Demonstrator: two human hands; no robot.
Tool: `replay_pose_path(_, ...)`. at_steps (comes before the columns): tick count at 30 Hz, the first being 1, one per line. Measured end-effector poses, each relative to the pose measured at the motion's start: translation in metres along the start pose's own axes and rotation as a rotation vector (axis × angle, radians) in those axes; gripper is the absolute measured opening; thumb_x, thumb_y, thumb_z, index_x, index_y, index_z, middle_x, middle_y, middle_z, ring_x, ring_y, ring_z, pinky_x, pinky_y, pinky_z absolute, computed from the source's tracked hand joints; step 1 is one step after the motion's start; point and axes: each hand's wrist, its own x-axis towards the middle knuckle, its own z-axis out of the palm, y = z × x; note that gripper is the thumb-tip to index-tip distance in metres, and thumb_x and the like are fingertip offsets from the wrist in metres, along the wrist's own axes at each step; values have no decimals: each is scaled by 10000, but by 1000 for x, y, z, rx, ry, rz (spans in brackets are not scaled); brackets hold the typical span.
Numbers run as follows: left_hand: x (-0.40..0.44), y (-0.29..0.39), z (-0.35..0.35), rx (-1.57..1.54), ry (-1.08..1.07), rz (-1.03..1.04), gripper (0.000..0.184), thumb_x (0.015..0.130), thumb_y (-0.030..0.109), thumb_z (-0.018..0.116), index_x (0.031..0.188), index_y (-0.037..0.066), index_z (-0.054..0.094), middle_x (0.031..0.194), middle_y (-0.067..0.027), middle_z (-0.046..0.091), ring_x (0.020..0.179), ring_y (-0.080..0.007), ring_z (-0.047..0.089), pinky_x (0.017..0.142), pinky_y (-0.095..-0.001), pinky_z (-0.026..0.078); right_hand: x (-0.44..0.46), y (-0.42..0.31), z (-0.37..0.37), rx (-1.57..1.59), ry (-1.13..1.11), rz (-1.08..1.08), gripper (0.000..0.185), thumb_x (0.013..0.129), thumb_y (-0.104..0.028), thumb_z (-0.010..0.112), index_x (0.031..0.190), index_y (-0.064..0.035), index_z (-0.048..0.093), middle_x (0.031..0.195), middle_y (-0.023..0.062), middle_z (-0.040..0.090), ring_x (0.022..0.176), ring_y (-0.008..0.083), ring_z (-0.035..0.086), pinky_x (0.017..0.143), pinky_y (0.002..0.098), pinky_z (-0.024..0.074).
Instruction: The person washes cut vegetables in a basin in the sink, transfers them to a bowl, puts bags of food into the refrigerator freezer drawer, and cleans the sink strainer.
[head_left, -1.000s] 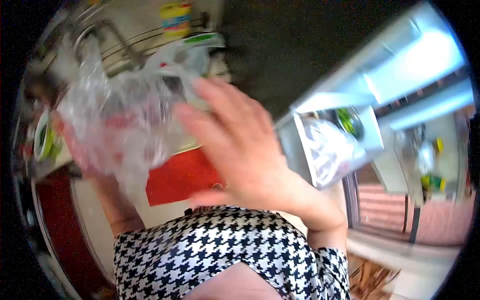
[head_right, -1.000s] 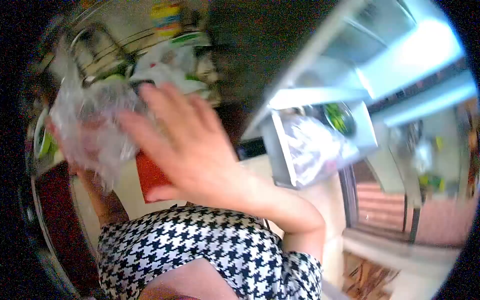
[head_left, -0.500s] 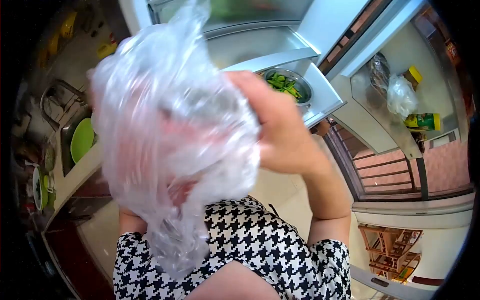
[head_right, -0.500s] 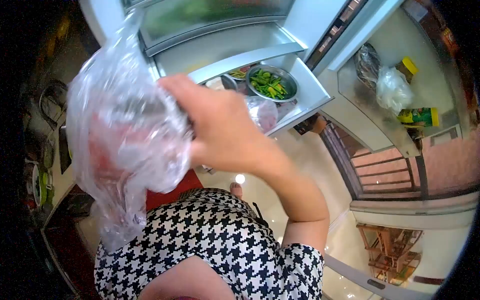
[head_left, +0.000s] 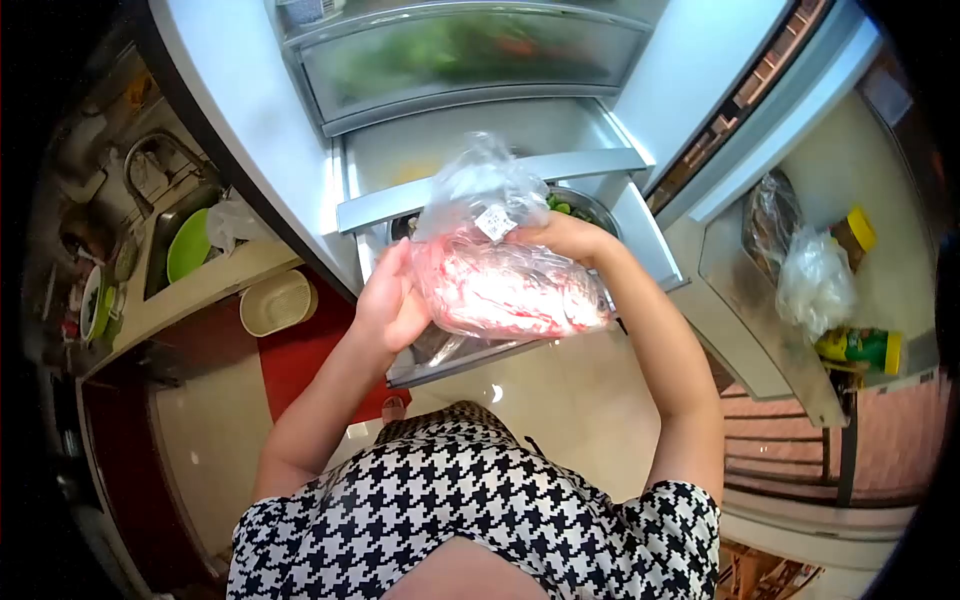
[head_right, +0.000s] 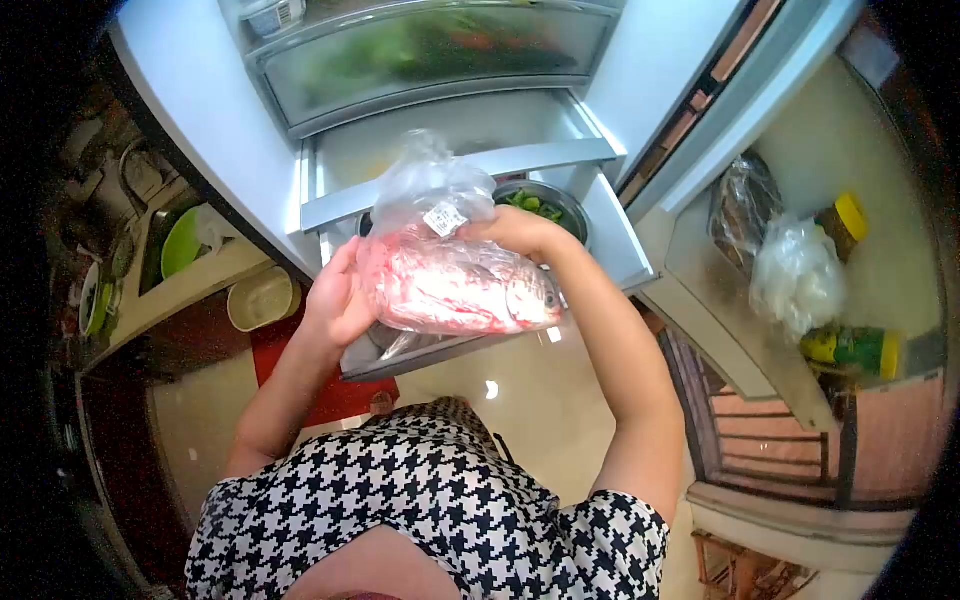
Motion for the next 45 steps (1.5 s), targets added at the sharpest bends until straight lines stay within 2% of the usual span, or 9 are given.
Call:
replay_pose_path(5, -5, 18, -10, 104, 75, 12, 448, 904, 245, 383, 1242, -37, 305, 1273, -191, 372, 1172, -284, 380, 996, -393, 303, 55, 12, -29, -234, 14, 79, 335, 746, -186, 657, 1023, -10, 591, 940, 48, 604, 840, 143, 542, 767, 292, 437)
replay_pose_path(9, -8, 20, 3, 427, 200, 155, 527, 903, 228, 385, 1271, -102, 201, 1284, -244, 326, 1162, -267, 395, 994, -380, 322, 73, 18, -35, -846, 171, 233, 396, 773, -253, 578, 1072, 5, 553, 1083, 200, 562, 982, 307, 545, 847, 346, 408)
replay_pose_path(15, -9, 2, 2, 1582, -144, 119, 669, 830, 339, 537, 1333, 5, 247, 1419, -171, 131, 1307, -271, 166, 1036, -357, 215, 92, 50, -33, -747, 480, -62, 397, 806, -303, 429, 1033, -15, 581, 1116, 204, 521, 1014, 343, 511, 862, 388, 396)
replay_pose_path(17, -9, -6, -6, 1758, -180, 174, 669, 824, 354, 541, 1321, -3, 271, 1415, -181, 141, 1306, -282, 165, 1033, -355, 223, 98, 54, -44, -566, 287, 103, 471, 764, -346, 526, 1035, 37, 563, 1082, 226, 552, 1011, 332, 530, 860, 373, 404)
replay_pose_path(19, -11, -8, -2, 1787, -170, 242, 629, 823, 345, 545, 1287, -17, 327, 1395, -198, 185, 1289, -310, 204, 1029, -364, 228, 86, 44, -42, -288, 179, 207, 544, 734, -380, 583, 1043, 66, 546, 1077, 233, 556, 1006, 320, 535, 854, 362, 409)
replay_pose_path(22, -24, -11, 15, 1824, -144, 322, 572, 814, 321, 559, 1240, -21, 389, 1365, -213, 243, 1259, -338, 262, 1013, -376, 252, 46, 43, -36, -376, 175, -195, 754, 697, -425, 645, 1186, 94, 398, 1132, 237, 512, 1016, 285, 524, 846, 330, 420)
replay_pose_path(29, -76, -8, 37, 2241, -59, 483, 759, 688, 426, 665, 1253, 24, 358, 1328, -200, 283, 1255, -353, 250, 993, -539, 193, -93, -6, 13, -904, 448, -593, 456, 774, -391, 563, 1057, -34, 537, 1059, 136, 551, 953, 308, 528, 810, 396, 404)
replay_pose_path(34, -78, -17, 22, 2410, -54, 553, 951, 477, 377, 767, 1269, 63, 346, 1340, -184, 247, 1263, -352, 227, 962, -630, 140, -111, 19, 30, -1224, 566, -720, 575, 730, -570, 512, 1040, -87, 550, 1038, 71, 537, 925, 249, 504, 787, 383, 364)
replay_pose_path(45, -54, 2, 22, 2462, 128, 764, 1034, 470, 398, 772, 1312, 78, 264, 1369, -191, 202, 1279, -378, 184, 928, -686, 75, -70, 18, 19, -1354, 735, -773, 864, 613, -703, 527, 1203, -81, 418, 1218, 91, 426, 1151, 265, 378, 998, 465, 174)
